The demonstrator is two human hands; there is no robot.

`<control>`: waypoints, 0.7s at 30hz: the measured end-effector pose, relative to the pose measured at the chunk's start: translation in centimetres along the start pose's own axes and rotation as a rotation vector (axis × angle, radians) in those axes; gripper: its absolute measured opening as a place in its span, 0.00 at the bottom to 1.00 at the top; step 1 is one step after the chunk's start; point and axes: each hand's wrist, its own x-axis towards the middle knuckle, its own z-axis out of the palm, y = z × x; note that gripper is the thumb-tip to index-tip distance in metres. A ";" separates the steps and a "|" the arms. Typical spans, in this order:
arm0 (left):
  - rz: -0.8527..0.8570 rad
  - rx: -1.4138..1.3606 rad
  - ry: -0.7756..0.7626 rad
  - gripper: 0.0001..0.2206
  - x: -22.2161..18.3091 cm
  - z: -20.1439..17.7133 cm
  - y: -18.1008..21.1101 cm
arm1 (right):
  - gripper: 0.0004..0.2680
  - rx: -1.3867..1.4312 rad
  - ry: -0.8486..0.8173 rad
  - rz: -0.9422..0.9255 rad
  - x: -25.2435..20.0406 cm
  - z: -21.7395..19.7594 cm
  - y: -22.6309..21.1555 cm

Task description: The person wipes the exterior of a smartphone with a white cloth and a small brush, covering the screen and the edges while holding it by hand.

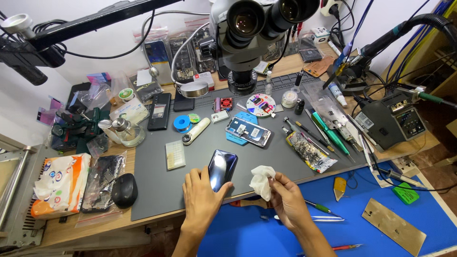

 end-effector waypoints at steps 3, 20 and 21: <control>-0.042 0.041 -0.038 0.43 1.0 1.4 -0.7 | 0.06 0.139 -0.023 0.097 -0.4 0.9 -0.7; -0.356 -1.500 -0.529 0.26 0.5 -6.6 1.7 | 0.15 -0.753 -0.031 -0.389 -4.1 3.3 -4.0; -0.245 -1.668 -0.593 0.30 0.0 -6.2 1.2 | 0.14 -0.908 -0.074 -0.528 -4.8 4.6 -5.0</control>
